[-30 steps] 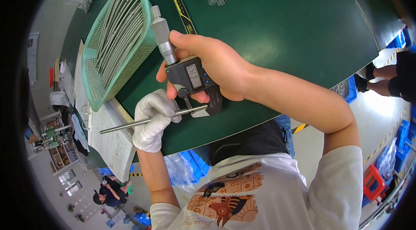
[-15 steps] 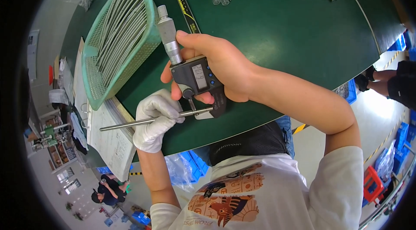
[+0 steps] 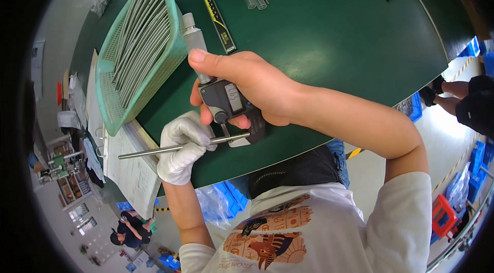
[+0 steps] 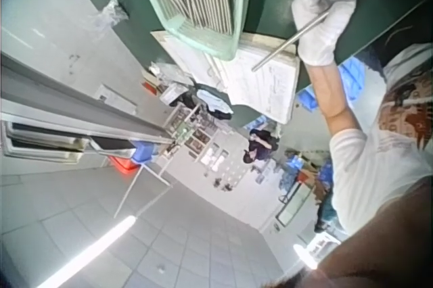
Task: Measuring the dimensions of metal rods using a digital micrometer for quality control.
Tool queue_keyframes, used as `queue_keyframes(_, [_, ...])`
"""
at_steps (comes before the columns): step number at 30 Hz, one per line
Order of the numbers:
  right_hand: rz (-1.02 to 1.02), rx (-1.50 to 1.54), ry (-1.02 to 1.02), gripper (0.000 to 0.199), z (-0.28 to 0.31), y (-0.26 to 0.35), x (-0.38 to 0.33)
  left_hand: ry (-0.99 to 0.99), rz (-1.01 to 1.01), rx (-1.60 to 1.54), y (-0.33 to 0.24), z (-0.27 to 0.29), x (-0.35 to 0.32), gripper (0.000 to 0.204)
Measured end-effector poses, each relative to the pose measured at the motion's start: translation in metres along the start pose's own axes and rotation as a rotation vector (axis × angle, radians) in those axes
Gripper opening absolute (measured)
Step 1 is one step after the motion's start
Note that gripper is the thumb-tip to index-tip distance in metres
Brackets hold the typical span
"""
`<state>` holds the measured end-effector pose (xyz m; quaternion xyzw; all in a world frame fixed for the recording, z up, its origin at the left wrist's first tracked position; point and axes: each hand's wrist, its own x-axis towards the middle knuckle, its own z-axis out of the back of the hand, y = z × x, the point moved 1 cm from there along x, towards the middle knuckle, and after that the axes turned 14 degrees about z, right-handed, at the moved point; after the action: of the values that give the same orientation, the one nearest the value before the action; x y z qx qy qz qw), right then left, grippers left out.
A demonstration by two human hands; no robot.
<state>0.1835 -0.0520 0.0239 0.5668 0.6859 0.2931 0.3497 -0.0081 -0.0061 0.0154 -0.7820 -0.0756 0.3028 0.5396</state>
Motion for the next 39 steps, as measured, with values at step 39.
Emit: queue_keyframes(39, [-0.039, 0.042, 0.028, 0.064, 0.0038, 0.0004, 0.0010, -0.039, -0.020, -0.051, 0.0004, 0.0034, -0.0015, 0.012])
